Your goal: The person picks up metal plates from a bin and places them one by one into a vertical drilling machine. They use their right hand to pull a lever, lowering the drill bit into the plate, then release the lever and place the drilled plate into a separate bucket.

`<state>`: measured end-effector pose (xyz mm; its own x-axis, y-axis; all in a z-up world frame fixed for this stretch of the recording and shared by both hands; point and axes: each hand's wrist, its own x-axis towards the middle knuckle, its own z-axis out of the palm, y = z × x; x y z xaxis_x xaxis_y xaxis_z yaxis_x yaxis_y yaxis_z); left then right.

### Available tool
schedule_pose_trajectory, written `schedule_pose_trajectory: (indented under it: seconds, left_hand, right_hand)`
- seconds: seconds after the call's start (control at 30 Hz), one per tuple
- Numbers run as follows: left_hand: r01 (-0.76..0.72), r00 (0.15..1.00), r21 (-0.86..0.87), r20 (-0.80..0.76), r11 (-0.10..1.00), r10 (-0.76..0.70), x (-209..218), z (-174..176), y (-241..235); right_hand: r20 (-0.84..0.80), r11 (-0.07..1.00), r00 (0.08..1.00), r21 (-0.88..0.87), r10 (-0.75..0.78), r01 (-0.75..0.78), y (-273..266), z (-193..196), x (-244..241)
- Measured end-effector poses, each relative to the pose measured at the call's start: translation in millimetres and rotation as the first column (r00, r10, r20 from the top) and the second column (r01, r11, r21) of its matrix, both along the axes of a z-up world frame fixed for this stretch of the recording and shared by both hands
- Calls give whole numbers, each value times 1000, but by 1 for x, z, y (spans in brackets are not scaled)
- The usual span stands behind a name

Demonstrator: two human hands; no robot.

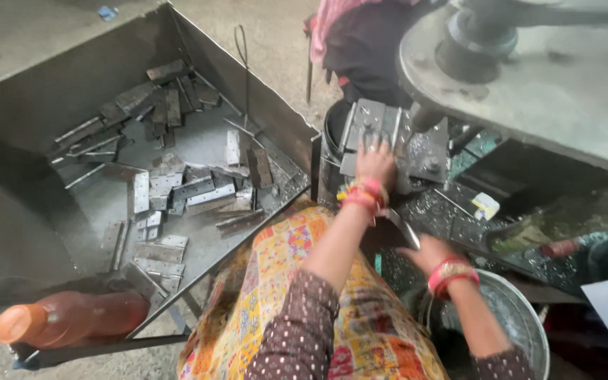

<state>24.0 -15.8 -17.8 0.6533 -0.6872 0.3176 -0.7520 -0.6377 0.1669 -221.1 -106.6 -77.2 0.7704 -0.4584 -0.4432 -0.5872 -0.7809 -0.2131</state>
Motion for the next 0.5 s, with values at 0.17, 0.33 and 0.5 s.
schedule_pose_trajectory:
  seconds: [0.17, 0.33, 0.5]
  left_hand:
    - [-11, 999, 112, -39, 994, 15, 18, 22, -4]
    - [10, 998, 141, -57, 990, -2, 16, 23, 6]
    - [79, 997, 269, -23, 960, -76, -4, 50, 24]
  right_hand:
    - [141, 993, 983, 10, -120, 120, 34, -50, -27]
    - [267, 984, 948, 94, -171, 151, 47, -61, -37]
    - [188, 967, 955, -60, -231, 246, 42, 52, 0]
